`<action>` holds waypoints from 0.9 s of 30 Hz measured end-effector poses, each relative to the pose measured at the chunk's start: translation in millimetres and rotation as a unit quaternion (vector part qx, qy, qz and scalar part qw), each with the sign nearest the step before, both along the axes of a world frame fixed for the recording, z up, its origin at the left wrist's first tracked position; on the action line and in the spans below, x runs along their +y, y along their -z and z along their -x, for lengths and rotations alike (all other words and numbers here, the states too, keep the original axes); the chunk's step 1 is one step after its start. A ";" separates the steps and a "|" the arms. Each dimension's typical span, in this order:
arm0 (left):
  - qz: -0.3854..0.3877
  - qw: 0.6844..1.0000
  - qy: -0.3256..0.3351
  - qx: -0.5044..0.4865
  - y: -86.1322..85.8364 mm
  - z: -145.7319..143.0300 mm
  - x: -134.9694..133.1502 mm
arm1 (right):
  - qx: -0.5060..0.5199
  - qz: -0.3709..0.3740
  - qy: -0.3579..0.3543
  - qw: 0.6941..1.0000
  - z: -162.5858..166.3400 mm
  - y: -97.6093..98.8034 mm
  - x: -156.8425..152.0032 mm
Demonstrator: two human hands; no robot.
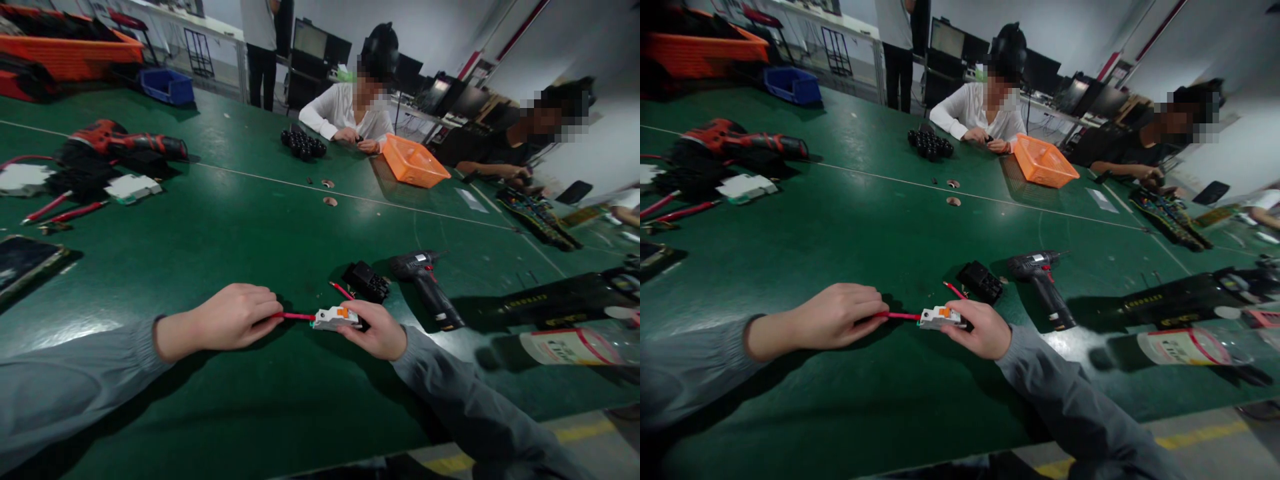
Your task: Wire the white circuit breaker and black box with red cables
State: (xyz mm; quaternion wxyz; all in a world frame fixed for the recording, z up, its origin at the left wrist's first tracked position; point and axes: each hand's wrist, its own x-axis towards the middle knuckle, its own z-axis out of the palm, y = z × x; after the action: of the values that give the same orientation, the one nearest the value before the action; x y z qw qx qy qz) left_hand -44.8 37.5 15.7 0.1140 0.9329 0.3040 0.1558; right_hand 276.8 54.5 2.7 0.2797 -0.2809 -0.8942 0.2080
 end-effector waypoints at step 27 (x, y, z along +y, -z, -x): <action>0.010 0.996 -0.060 0.071 1.4 14.0 4.1 | -0.219 0.110 0.518 0.820 -120.2 -42.6 39.6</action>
State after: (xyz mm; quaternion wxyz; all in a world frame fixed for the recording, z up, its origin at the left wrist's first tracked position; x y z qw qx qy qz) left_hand -58.8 41.6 14.3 0.0918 0.9207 0.3679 0.0925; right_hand 397.0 94.1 45.4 0.1099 -0.7696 -0.6259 0.0623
